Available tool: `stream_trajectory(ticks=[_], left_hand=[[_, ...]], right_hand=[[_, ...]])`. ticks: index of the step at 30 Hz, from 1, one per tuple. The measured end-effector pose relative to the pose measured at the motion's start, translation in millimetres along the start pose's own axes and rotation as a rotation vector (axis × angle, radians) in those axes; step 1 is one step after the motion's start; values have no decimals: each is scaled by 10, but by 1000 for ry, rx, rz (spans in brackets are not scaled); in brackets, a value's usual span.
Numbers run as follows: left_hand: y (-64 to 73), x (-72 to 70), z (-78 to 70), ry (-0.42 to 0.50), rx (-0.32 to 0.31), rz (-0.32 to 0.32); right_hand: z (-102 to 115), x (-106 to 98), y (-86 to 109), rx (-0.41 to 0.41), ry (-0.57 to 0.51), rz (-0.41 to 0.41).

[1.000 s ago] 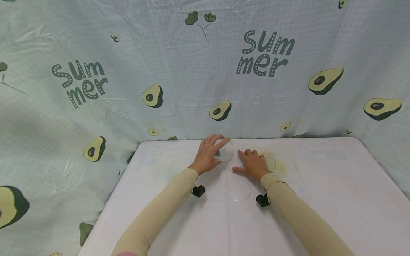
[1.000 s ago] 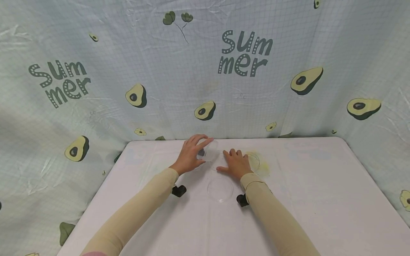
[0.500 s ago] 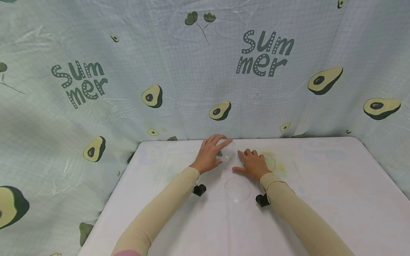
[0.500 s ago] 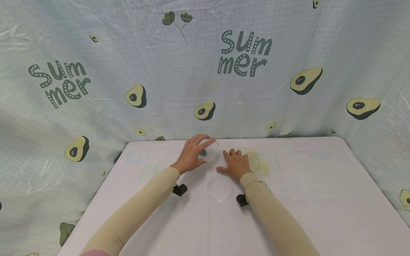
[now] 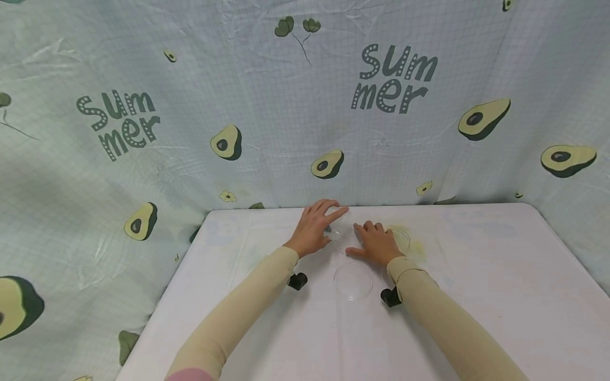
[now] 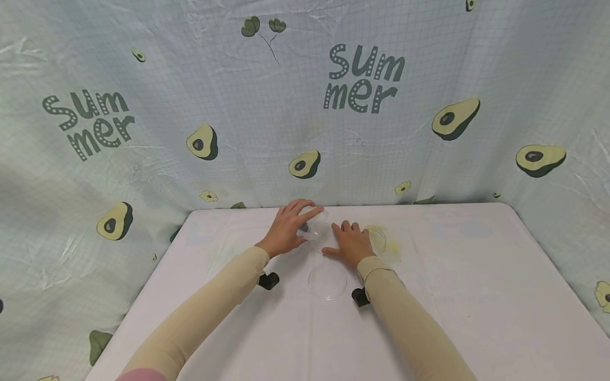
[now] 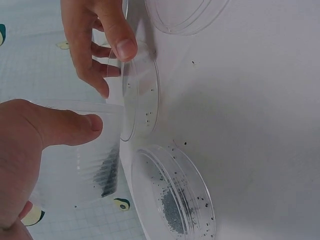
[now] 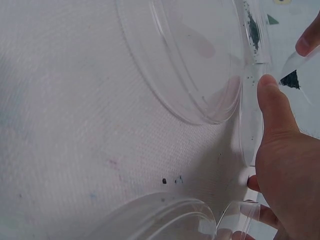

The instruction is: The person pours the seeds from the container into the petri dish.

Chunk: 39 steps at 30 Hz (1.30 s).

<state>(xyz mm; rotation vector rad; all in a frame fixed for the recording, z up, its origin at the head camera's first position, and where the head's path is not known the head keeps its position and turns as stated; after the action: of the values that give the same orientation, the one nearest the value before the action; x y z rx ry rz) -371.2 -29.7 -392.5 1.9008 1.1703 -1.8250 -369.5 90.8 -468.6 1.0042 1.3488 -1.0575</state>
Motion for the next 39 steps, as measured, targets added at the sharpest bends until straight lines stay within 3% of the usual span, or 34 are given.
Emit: stream_trajectory(ticks=[23, 39], left_hand=[[-18, 7, -54, -90, 45, 27], [-42, 8, -76, -128, 69, 41]], right_hand=[[-41, 81, -51, -1, 11, -6], [-20, 27, -25, -3, 11, -12]])
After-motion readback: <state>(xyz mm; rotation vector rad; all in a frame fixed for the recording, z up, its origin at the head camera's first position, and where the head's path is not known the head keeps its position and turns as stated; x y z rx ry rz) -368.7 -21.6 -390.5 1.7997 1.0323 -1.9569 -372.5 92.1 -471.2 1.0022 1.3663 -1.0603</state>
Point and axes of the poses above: each hand's wrist, its own y-axis away from the middle knuckle, its own x-axis out of the palm, z = x × y, the point moved 9 cm from there along -y, towards the middle knuckle, and after that the axes turned 10 degrees about y, right-handed, at the moved point
